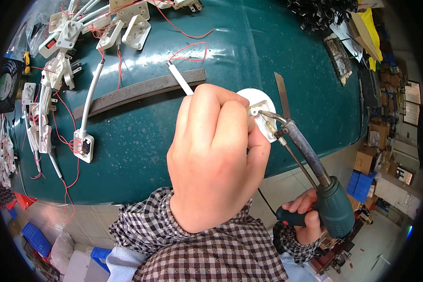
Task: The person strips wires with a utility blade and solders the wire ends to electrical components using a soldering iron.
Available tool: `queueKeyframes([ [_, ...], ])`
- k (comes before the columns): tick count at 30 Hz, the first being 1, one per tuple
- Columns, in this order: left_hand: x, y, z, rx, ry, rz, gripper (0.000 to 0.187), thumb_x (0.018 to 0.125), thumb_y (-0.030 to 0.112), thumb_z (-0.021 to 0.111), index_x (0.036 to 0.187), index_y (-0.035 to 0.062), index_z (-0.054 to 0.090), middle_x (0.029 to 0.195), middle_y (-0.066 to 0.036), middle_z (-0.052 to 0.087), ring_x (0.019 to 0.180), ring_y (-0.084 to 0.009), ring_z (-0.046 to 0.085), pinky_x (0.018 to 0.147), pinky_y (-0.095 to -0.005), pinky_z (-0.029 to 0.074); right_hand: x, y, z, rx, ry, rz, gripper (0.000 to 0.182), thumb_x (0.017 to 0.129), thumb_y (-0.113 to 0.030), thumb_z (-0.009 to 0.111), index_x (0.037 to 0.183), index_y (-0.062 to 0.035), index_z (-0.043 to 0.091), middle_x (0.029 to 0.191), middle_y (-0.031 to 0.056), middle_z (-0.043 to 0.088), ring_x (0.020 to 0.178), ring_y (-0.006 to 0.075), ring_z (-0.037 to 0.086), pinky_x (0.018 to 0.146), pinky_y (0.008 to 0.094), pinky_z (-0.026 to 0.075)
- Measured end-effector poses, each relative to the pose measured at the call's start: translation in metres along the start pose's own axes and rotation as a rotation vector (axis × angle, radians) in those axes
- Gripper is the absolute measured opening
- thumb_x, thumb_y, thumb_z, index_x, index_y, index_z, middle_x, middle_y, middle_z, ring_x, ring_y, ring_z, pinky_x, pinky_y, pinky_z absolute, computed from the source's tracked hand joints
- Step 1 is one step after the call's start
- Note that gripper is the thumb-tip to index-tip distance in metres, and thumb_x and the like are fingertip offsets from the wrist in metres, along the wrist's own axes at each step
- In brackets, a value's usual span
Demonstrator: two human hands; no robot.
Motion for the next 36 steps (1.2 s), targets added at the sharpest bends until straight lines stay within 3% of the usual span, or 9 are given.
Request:
queueKeyframes([
  [6,-0.001,-0.001,0.001,-0.001,-0.009,-0.008,0.016,0.065,-0.006,0.068,0.072,0.0014,0.056,0.09,-0.013,0.059,0.069,-0.0207,0.06,0.054,-0.0282,0.048,-0.002,-0.005,0.004,-0.021,-0.02,-0.036,0.058,0.088,-0.032,0.067,0.12,0.0115,0.045,0.08,0.0101,0.052,0.068,0.0211,0.058,0.063,0.0401,0.061],
  [9,0.0,0.0,0.001,0.001,-0.006,0.001,0.017,0.065,-0.006,0.068,0.072,0.0014,0.055,0.09,-0.013,0.059,0.07,-0.0206,0.06,0.054,-0.0281,0.048,-0.005,0.001,0.001,-0.037,0.069,0.185,0.054,0.079,-0.047,0.077,0.096,-0.0009,0.054,0.097,0.0139,0.061,0.089,0.0254,0.064,0.081,0.0421,0.057],
  [12,0.0,0.0,0.0,-0.003,-0.007,0.009,0.017,0.065,-0.007,0.068,0.072,0.0013,0.055,0.09,-0.013,0.059,0.07,-0.0206,0.06,0.054,-0.0281,0.048,-0.007,0.001,-0.004,-0.015,0.06,0.2,0.056,0.079,-0.047,0.077,0.1,-0.001,0.054,0.103,0.017,0.063,0.092,0.0265,0.065,0.081,0.0403,0.056],
  [18,-0.001,0.0,0.001,-0.01,-0.009,0.003,0.017,0.065,-0.007,0.068,0.073,0.0011,0.055,0.09,-0.013,0.059,0.071,-0.0214,0.06,0.055,-0.0286,0.049,-0.006,0.003,-0.001,0.016,-0.01,0.171,0.052,0.08,-0.045,0.077,0.097,-0.0014,0.054,0.1,0.018,0.064,0.09,0.0269,0.065,0.082,0.0395,0.056],
  [27,-0.001,0.0,0.001,-0.01,-0.005,0.008,0.017,0.065,-0.007,0.068,0.073,0.0011,0.055,0.089,-0.013,0.059,0.071,-0.0211,0.059,0.055,-0.0286,0.048,-0.004,0.012,0.0,0.064,-0.001,0.194,0.045,0.081,-0.039,0.077,0.087,-0.0022,0.051,0.08,0.0089,0.052,0.084,0.0258,0.06,0.086,0.0507,0.055],
  [30,-0.001,-0.001,0.001,-0.018,-0.01,0.006,0.017,0.065,-0.007,0.068,0.073,0.0011,0.055,0.089,-0.013,0.058,0.07,-0.0202,0.059,0.055,-0.028,0.048,-0.001,0.006,0.003,0.004,-0.062,0.029,0.054,0.088,-0.035,0.068,0.111,0.0079,0.045,0.078,0.008,0.049,0.069,0.0209,0.058,0.068,0.0416,0.061],
  [33,-0.001,0.0,0.001,-0.015,-0.013,0.006,0.017,0.065,-0.007,0.068,0.073,0.0012,0.055,0.089,-0.012,0.058,0.069,-0.0196,0.058,0.054,-0.0277,0.048,-0.003,0.003,0.003,-0.019,-0.06,0.003,0.056,0.088,-0.036,0.068,0.113,0.0076,0.045,0.077,0.0078,0.05,0.069,0.0208,0.058,0.067,0.0403,0.061],
  [36,-0.001,0.0,0.001,-0.013,-0.014,0.002,0.017,0.066,-0.007,0.068,0.073,0.0013,0.055,0.089,-0.012,0.058,0.069,-0.0193,0.058,0.054,-0.0276,0.048,-0.008,0.006,0.001,0.02,-0.048,0.152,0.05,0.08,-0.043,0.077,0.095,-0.0012,0.054,0.093,0.0116,0.057,0.089,0.0264,0.062,0.086,0.0475,0.055],
])
Point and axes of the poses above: each hand's wrist, its own x-axis towards the middle knuckle, its own z-axis out of the palm, y = z × x, the point moved 9 cm from there along x, towards the middle knuckle
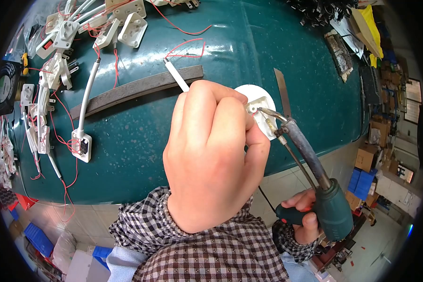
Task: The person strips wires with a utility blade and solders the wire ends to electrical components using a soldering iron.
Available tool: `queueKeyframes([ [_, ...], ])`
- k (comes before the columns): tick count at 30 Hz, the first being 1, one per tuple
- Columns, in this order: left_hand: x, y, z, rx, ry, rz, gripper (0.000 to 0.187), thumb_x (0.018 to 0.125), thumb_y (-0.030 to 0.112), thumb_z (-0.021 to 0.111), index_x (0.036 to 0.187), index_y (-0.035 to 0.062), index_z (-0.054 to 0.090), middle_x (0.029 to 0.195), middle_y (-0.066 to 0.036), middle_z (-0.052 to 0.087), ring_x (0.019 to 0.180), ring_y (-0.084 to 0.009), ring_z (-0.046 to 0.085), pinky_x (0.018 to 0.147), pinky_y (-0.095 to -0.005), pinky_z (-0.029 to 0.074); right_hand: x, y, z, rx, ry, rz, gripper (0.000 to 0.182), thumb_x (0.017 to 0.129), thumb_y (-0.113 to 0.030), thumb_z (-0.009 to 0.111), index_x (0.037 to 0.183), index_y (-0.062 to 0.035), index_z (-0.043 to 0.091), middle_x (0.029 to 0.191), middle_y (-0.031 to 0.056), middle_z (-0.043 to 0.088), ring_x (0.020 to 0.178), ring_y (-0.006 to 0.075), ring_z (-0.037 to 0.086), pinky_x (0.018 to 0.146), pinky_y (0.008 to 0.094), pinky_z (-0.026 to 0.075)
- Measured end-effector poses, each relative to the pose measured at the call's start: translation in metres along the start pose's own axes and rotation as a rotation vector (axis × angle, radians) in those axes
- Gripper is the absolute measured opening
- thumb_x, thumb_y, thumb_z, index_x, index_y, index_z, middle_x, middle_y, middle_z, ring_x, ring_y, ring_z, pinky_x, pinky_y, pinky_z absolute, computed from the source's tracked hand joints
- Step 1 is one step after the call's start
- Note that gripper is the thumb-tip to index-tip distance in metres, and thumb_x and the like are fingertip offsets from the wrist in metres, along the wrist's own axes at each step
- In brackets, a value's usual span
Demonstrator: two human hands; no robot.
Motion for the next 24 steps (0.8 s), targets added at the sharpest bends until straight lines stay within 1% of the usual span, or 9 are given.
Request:
queueKeyframes([
  [1,0.0,0.0,0.0,0.0,0.0,0.001,0.017,0.066,-0.007,0.068,0.073,0.0013,0.055,0.089,-0.012,0.058,0.069,-0.0191,0.058,0.054,-0.0276,0.048,-0.001,-0.002,0.0,0.0,0.033,0.029,0.051,0.08,-0.043,0.077,0.099,-0.0011,0.054,0.099,0.0137,0.058,0.093,0.027,0.063,0.086,0.0465,0.055],
  [3,0.0,0.0,-0.001,-0.004,-0.006,-0.001,0.017,0.066,-0.007,0.068,0.073,0.0012,0.055,0.089,-0.012,0.058,0.069,-0.0191,0.058,0.054,-0.0275,0.048,-0.002,-0.001,-0.003,-0.001,0.066,0.059,0.053,0.081,-0.043,0.077,0.102,-0.001,0.054,0.105,0.0158,0.06,0.097,0.0277,0.063,0.087,0.0456,0.055],
  [6,0.0,0.0,0.0,-0.008,-0.015,-0.006,0.017,0.066,-0.007,0.068,0.074,0.0011,0.055,0.089,-0.013,0.058,0.069,-0.0191,0.058,0.054,-0.0273,0.048,-0.002,-0.001,-0.004,0.014,0.054,0.059,0.052,0.081,-0.042,0.077,0.104,-0.0016,0.054,0.111,0.0185,0.061,0.1,0.0281,0.064,0.087,0.0427,0.055],
  [12,0.0,0.0,0.0,-0.004,-0.01,0.0,0.017,0.066,-0.007,0.068,0.074,0.0009,0.055,0.089,-0.013,0.058,0.07,-0.0194,0.059,0.055,-0.0272,0.048,0.001,-0.003,0.002,0.068,-0.04,-0.038,0.051,0.081,-0.042,0.078,0.102,-0.002,0.054,0.106,0.0171,0.062,0.096,0.0271,0.065,0.086,0.0398,0.056],
  [18,0.001,0.0,0.0,-0.003,-0.007,0.007,0.017,0.066,-0.007,0.068,0.073,0.0009,0.055,0.089,-0.013,0.058,0.071,-0.02,0.059,0.055,-0.0275,0.048,0.003,-0.001,0.001,0.078,-0.041,-0.043,0.05,0.081,-0.042,0.078,0.1,-0.0022,0.054,0.103,0.0174,0.063,0.096,0.0265,0.065,0.086,0.0398,0.056],
  [21,0.001,0.001,-0.001,0.006,-0.009,0.018,0.017,0.066,-0.007,0.068,0.073,0.0009,0.055,0.089,-0.013,0.058,0.071,-0.0202,0.059,0.055,-0.0276,0.048,0.006,-0.006,0.002,0.066,-0.046,-0.105,0.049,0.082,-0.042,0.077,0.099,-0.002,0.054,0.1,0.0178,0.064,0.093,0.0273,0.066,0.084,0.0402,0.057],
  [24,0.001,0.001,-0.001,0.007,-0.008,0.017,0.017,0.065,-0.008,0.067,0.073,0.0007,0.055,0.09,-0.013,0.058,0.072,-0.0202,0.06,0.056,-0.0275,0.049,0.011,-0.008,-0.001,0.05,-0.023,-0.116,0.049,0.085,-0.042,0.073,0.098,0.0006,0.053,0.095,0.0181,0.063,0.086,0.0275,0.067,0.078,0.0403,0.059],
])
Point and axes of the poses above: each hand's wrist, its own x-axis towards the middle knuckle, its own z-axis out of the palm, y = z × x, the point moved 9 cm from there along x, towards the middle knuckle
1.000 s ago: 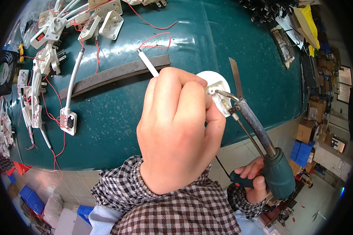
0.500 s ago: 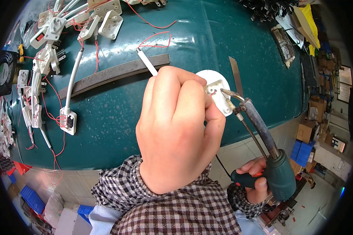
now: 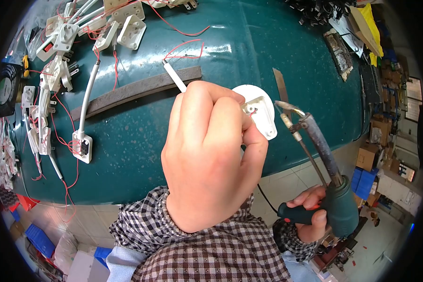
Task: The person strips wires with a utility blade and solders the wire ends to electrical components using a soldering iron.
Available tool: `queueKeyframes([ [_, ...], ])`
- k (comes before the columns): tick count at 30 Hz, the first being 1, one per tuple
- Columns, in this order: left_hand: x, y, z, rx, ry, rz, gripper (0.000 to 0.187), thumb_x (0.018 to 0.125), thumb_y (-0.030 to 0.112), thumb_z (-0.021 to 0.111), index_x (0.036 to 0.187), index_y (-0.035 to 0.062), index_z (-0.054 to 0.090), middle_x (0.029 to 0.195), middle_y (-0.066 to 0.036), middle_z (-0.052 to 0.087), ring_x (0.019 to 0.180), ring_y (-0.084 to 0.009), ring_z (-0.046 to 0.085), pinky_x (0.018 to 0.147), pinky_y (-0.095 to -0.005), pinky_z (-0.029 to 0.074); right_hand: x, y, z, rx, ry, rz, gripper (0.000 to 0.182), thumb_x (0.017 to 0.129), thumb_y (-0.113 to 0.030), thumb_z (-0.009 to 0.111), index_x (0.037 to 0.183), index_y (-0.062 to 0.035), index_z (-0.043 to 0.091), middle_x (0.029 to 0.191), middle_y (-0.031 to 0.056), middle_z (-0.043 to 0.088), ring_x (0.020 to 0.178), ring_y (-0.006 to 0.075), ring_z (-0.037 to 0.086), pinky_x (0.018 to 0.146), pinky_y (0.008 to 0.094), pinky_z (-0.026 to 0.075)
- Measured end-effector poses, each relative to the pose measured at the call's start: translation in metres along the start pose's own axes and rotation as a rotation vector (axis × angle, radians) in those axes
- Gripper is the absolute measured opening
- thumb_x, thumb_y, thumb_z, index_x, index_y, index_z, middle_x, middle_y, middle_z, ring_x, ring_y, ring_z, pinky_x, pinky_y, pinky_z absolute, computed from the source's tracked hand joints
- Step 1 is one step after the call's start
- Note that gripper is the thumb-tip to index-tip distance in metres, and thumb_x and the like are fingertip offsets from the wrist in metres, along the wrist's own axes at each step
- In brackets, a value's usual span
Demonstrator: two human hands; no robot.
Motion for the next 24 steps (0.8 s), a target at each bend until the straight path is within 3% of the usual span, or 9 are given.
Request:
queueKeyframes([
  [4,-0.001,-0.001,0.0,-0.016,-0.004,-0.016,0.017,0.065,-0.008,0.067,0.074,0.0003,0.055,0.09,-0.013,0.058,0.072,-0.0199,0.06,0.056,-0.027,0.05,0.01,-0.012,-0.01,0.008,0.044,-0.226,0.049,0.095,-0.035,0.057,0.118,0.0064,0.044,0.084,0.0098,0.051,0.078,0.019,0.057,0.059,0.0306,0.061],
  [6,-0.001,-0.001,0.0,-0.011,-0.003,-0.006,0.017,0.065,-0.008,0.067,0.074,0.0001,0.055,0.09,-0.012,0.058,0.072,-0.0197,0.06,0.056,-0.0267,0.05,0.015,-0.011,-0.024,0.128,0.121,-0.261,0.045,0.097,-0.033,0.054,0.119,0.0057,0.044,0.084,0.009,0.051,0.078,0.0177,0.056,0.059,0.0285,0.061],
  [8,-0.001,-0.001,0.001,-0.006,-0.001,0.004,0.017,0.065,-0.009,0.067,0.074,0.0,0.055,0.09,-0.012,0.058,0.072,-0.0195,0.06,0.055,-0.0264,0.05,0.022,-0.01,-0.04,0.176,0.124,-0.287,0.046,0.098,-0.03,0.053,0.12,0.009,0.044,0.086,0.0115,0.054,0.081,0.0221,0.06,0.059,0.0336,0.062],
  [11,-0.001,0.0,0.0,-0.01,0.001,-0.004,0.016,0.065,-0.009,0.066,0.074,0.0,0.055,0.09,-0.012,0.058,0.073,-0.0206,0.059,0.057,-0.0276,0.049,0.036,0.0,-0.069,0.313,0.254,-0.228,0.041,0.102,-0.029,0.046,0.122,0.0065,0.046,0.087,0.0086,0.055,0.08,0.018,0.059,0.056,0.027,0.061],
  [14,-0.001,0.003,-0.002,-0.009,-0.007,0.029,0.015,0.066,-0.006,0.066,0.074,0.0002,0.055,0.089,-0.014,0.058,0.08,-0.0264,0.059,0.07,-0.0332,0.048,0.048,0.017,-0.103,0.418,0.366,-0.113,0.041,0.101,-0.032,0.048,0.12,0.0036,0.049,0.086,0.0048,0.057,0.08,0.0161,0.059,0.057,0.0254,0.06],
  [16,-0.001,0.001,-0.001,-0.046,-0.023,-0.089,0.014,0.068,-0.006,0.065,0.074,-0.0003,0.054,0.09,-0.015,0.058,0.083,-0.0269,0.058,0.074,-0.0341,0.047,0.06,0.025,-0.121,0.438,0.428,-0.061,0.036,0.1,-0.033,0.05,0.114,-0.0009,0.056,0.083,0.0008,0.058,0.081,0.0117,0.059,0.057,0.024,0.056],
  [18,-0.001,0.004,0.001,-0.035,-0.039,-0.094,0.013,0.07,-0.007,0.064,0.074,-0.0009,0.053,0.091,-0.015,0.057,0.085,-0.0261,0.057,0.077,-0.0339,0.046,0.084,0.035,-0.141,0.614,0.366,-0.036,0.033,0.1,-0.032,0.053,0.111,-0.0019,0.058,0.084,0.0009,0.059,0.081,0.0124,0.06,0.058,0.0245,0.057],
  [19,0.002,0.012,0.001,-0.004,-0.041,0.049,0.016,0.07,-0.009,0.066,0.077,-0.0001,0.054,0.092,-0.015,0.056,0.066,-0.0194,0.056,0.052,-0.0282,0.048,0.098,0.037,-0.156,0.64,0.364,-0.041,0.031,0.099,-0.031,0.054,0.109,-0.0022,0.058,0.084,0.0012,0.06,0.081,0.0133,0.061,0.06,0.0248,0.058],
  [24,0.001,0.014,0.002,0.019,-0.078,0.022,0.016,0.071,-0.008,0.066,0.08,-0.0012,0.055,0.095,-0.016,0.055,0.07,-0.0197,0.06,0.054,-0.0274,0.051,0.179,0.05,-0.207,1.013,0.204,0.13,0.027,0.092,-0.021,0.066,0.105,0.0014,0.059,0.09,0.0069,0.06,0.085,0.0177,0.063,0.069,0.0255,0.058],
])
Point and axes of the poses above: each hand's wrist, its own x-axis towards the middle knuckle, its own z-axis out of the palm, y = z × x, the point moved 9 cm from there along x, towards the middle knuckle
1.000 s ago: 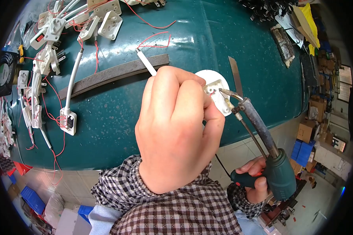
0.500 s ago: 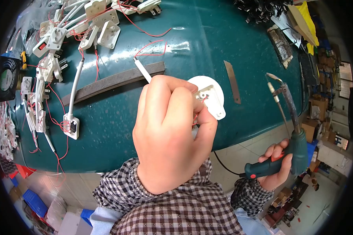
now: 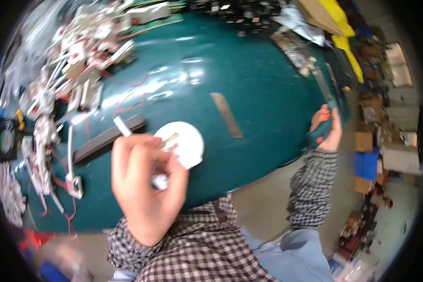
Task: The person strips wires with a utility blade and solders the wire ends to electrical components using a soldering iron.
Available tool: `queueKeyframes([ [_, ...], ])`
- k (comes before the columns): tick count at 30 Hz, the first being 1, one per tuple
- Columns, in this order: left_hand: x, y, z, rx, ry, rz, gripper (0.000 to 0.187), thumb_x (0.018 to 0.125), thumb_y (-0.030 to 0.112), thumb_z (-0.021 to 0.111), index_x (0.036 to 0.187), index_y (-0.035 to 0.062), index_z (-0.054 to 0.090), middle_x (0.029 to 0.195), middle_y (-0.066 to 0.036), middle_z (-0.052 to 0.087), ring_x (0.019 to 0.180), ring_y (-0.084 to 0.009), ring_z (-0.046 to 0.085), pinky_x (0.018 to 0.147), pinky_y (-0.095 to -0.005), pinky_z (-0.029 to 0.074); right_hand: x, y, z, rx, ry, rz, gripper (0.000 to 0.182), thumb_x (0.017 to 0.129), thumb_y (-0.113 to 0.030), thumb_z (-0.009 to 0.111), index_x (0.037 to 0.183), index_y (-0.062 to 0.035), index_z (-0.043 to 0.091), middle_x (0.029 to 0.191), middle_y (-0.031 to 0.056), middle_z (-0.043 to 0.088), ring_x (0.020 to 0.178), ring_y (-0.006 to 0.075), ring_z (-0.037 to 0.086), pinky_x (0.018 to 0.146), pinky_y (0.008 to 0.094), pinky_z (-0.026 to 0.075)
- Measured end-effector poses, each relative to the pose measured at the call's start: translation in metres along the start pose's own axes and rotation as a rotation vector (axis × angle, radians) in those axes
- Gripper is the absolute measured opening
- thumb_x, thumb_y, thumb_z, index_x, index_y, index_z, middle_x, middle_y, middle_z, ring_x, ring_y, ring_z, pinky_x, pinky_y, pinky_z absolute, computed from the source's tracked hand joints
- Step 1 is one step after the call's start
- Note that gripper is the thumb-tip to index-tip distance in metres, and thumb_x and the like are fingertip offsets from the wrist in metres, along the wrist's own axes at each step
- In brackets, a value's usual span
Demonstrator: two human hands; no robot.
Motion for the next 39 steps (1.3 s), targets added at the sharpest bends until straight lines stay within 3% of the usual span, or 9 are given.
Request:
queueKeyframes([
  [1,-0.001,-0.003,-0.001,-0.009,0.019,-0.096,0.013,0.072,-0.005,0.065,0.077,-0.0009,0.054,0.092,-0.015,0.057,0.085,-0.0265,0.058,0.077,-0.0348,0.047,0.016,-0.005,0.002,0.04,-0.018,0.008,0.028,0.091,-0.02,0.068,0.106,0.0025,0.059,0.094,0.0075,0.06,0.087,0.0176,0.062,0.071,0.0259,0.058],
  [4,-0.002,-0.004,-0.003,0.004,0.009,-0.02,0.015,0.069,-0.007,0.067,0.078,-0.0002,0.056,0.094,-0.015,0.059,0.081,-0.0257,0.06,0.071,-0.0336,0.049,0.062,-0.014,-0.008,0.188,-0.138,0.214,0.034,0.092,-0.019,0.066,0.113,0.0055,0.056,0.106,0.0119,0.061,0.101,0.0228,0.062,0.083,0.0324,0.059],
  [8,-0.006,-0.009,-0.004,0.0,-0.007,-0.02,0.018,0.07,-0.006,0.071,0.082,0.0001,0.059,0.099,-0.015,0.062,0.087,-0.0265,0.062,0.076,-0.0347,0.051,0.05,-0.016,0.001,-0.255,0.028,0.027,0.045,0.097,-0.034,0.059,0.116,0.0067,0.054,0.122,0.0188,0.059,0.12,0.0324,0.056,0.092,0.0405,0.056],
  [12,-0.008,-0.012,-0.009,-0.032,-0.049,0.011,0.033,0.068,0.0,0.079,0.095,0.0001,0.061,0.107,-0.017,0.063,0.094,-0.0291,0.063,0.081,-0.0363,0.051,0.032,-0.032,-0.008,-0.789,0.097,-0.046,0.057,0.093,-0.052,0.058,0.113,0.001,0.058,0.104,0.0155,0.066,0.087,0.0246,0.069,0.076,0.0374,0.06],
  [15,-0.009,-0.01,-0.01,-0.023,-0.114,0.095,0.077,0.058,0.015,0.091,0.125,0.0011,0.057,0.12,-0.018,0.059,0.107,-0.0331,0.058,0.09,-0.0393,0.048,-0.003,-0.02,0.01,-1.125,0.278,0.056,0.061,0.089,-0.057,0.062,0.107,0.0019,0.061,0.085,0.009,0.067,0.074,0.0177,0.068,0.065,0.031,0.058],
  [20,-0.006,-0.016,0.001,0.07,-0.225,0.075,0.075,0.056,0.014,0.09,0.123,0.0017,0.059,0.123,-0.016,0.057,0.113,-0.0341,0.055,0.095,-0.042,0.045,-0.059,-0.008,0.071,-2.049,0.639,-0.039,0.05,0.087,-0.045,0.07,0.1,0.0032,0.065,0.068,0.0024,0.062,0.066,0.0108,0.063,0.061,0.0214,0.053],
  [24,-0.007,-0.018,0.001,0.066,-0.184,0.085,0.064,0.059,0.008,0.086,0.118,0.0017,0.062,0.123,-0.016,0.057,0.112,-0.0346,0.055,0.094,-0.0423,0.045,-0.096,0.109,0.187,-1.807,-0.412,-0.527,0.038,0.077,-0.007,0.078,0.112,-0.0017,0.064,0.101,0.0092,0.064,0.088,0.0149,0.063,0.068,0.0236,0.054],
  [31,-0.009,-0.019,-0.003,-0.028,-0.132,0.076,0.062,0.06,0.004,0.082,0.119,0.0025,0.062,0.122,-0.016,0.058,0.112,-0.035,0.056,0.093,-0.0421,0.046,-0.108,0.225,0.254,-1.607,-1.458,-0.472,0.058,0.07,-0.018,0.083,0.121,-0.0032,0.063,0.116,0.0129,0.062,0.104,0.0302,0.06,0.095,0.0402,0.046],
  [39,-0.028,-0.031,-0.028,-0.13,-0.082,-0.009,0.071,0.065,0.005,0.083,0.13,0.0026,0.054,0.126,-0.017,0.053,0.111,-0.0304,0.056,0.09,-0.0392,0.049,-0.115,0.222,0.261,-1.698,-1.368,-0.535,0.058,0.066,-0.023,0.086,0.118,-0.0053,0.067,0.112,0.0087,0.068,0.107,0.0247,0.064,0.1,0.0495,0.044],
])
Point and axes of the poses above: each hand's wrist, its own x-axis towards the middle knuckle, its own z-axis out of the palm, y = z × x, the point moved 9 cm from there along x, towards the middle knuckle
